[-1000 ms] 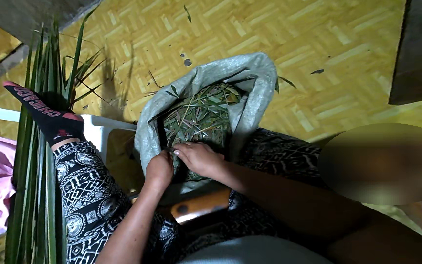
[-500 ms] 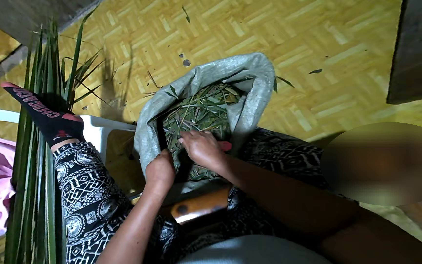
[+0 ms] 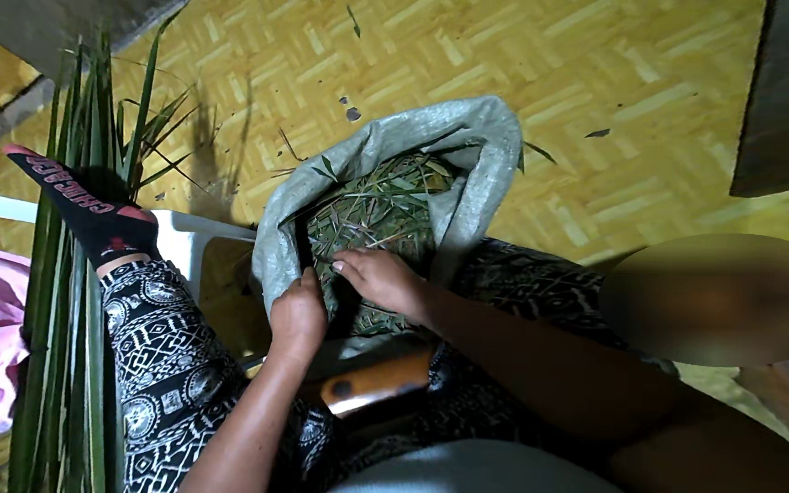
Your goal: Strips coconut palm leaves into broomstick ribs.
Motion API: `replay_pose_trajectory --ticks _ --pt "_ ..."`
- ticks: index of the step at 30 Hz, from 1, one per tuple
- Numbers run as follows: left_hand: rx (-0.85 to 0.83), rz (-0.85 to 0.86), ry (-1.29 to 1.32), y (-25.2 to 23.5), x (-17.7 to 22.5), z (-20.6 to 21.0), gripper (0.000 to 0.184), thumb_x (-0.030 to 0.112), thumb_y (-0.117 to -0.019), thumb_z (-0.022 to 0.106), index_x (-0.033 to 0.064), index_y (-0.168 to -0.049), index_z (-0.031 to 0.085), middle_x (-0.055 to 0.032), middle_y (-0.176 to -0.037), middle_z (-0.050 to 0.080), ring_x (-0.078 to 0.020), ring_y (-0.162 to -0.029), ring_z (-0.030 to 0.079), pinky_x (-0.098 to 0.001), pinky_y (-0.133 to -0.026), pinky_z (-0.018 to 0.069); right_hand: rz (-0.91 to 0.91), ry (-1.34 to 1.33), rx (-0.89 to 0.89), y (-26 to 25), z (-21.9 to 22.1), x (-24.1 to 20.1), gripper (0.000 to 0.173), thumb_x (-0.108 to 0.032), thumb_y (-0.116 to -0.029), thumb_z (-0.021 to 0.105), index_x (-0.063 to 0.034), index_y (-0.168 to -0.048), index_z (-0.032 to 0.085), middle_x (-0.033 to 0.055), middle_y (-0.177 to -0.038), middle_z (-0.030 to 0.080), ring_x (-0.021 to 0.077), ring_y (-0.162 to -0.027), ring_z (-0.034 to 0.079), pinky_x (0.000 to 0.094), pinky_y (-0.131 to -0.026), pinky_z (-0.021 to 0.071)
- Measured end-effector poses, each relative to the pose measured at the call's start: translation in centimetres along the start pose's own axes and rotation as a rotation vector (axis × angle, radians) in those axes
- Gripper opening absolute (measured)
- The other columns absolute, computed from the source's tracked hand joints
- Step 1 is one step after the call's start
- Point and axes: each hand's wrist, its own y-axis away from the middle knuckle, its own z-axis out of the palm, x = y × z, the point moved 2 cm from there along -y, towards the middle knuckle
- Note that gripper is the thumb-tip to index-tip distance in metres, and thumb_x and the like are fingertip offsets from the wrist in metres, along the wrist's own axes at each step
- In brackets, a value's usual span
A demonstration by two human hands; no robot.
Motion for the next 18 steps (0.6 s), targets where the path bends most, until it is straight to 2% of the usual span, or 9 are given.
replay_pose_trajectory --ticks 3,7,10,12,14,18 --pt "0.080 0.032 -0.012 -0.1 -0.3 0.8 0.035 0.017 -0.1096 0.045 0.0023 -0.137 0.062 -0.0228 -0.111 0.072 -0.0407 -0.100 0.072 -0.0562 -0.086 0.0564 0.038 0.115 0.010 -0.2 -0.1 0.0 0.042 -0.031 -0.1123 0.042 -0.0055 -0.138 0.062 0.0191 -0.128 0.067 0.0371 -0.118 0.066 0.0579 -0.102 0.0479" --pt "0.118 0.058 -0.018 0.0 -0.2 0.9 0.033 0.014 -0.1082 0.047 0.0024 -0.135 0.063 -0.0227 -0.110 0.073 -0.0405 -0.100 0.073 -0.0560 -0.085 0.0565 0.100 0.230 0.100 -0.6 -0.5 0.7 0.041 -0.031 -0.1122 0.042 -0.0036 -0.134 0.064 0.0211 -0.123 0.068 0.0387 -0.115 0.066 0.0583 -0.099 0.0481" --pt "0.141 0.072 0.011 0.3 -0.4 0.8 0.034 0.013 -0.1077 0.048 0.0016 -0.135 0.064 -0.0224 -0.110 0.074 -0.0403 -0.099 0.073 -0.0565 -0.085 0.0571 0.188 0.214 0.171 -1.1 -1.5 1.4 0.041 -0.029 -0.1120 0.042 -0.0032 -0.137 0.062 0.0236 -0.127 0.066 0.0422 -0.118 0.064 0.0622 -0.099 0.0468" --pt "0.059 0.046 0.063 0.7 -0.1 -0.1 0.037 0.017 -0.1099 0.044 0.0016 -0.139 0.061 -0.0230 -0.118 0.071 -0.0401 -0.108 0.071 -0.0563 -0.093 0.0548 0.268 0.175 0.184 -1.5 -2.5 1.9 0.043 -0.030 -0.1126 0.039 -0.0041 -0.141 0.059 0.0235 -0.132 0.064 0.0427 -0.121 0.063 0.0636 -0.100 0.0459" --pt "-0.048 0.012 0.139 0.8 0.1 -1.0 0.041 0.021 -0.1125 0.040 0.0006 -0.143 0.057 -0.0254 -0.127 0.068 -0.0403 -0.119 0.066 -0.0557 -0.104 0.0486 0.296 0.125 0.203 -1.5 -3.0 1.8 0.044 -0.031 -0.1130 0.038 -0.0041 -0.142 0.058 0.0230 -0.134 0.063 0.0424 -0.123 0.062 0.0639 -0.101 0.0452" --pt "-0.019 0.053 0.246 0.2 -1.3 -0.1 0.038 0.021 -0.1119 0.042 0.0010 -0.138 0.060 -0.0206 -0.108 0.072 -0.0348 -0.099 0.071 -0.0531 -0.093 0.0544 0.301 0.090 0.226 -1.6 -2.9 2.1 0.043 -0.031 -0.1131 0.038 -0.0049 -0.142 0.057 0.0220 -0.138 0.061 0.0419 -0.125 0.061 0.0637 -0.102 0.0449"
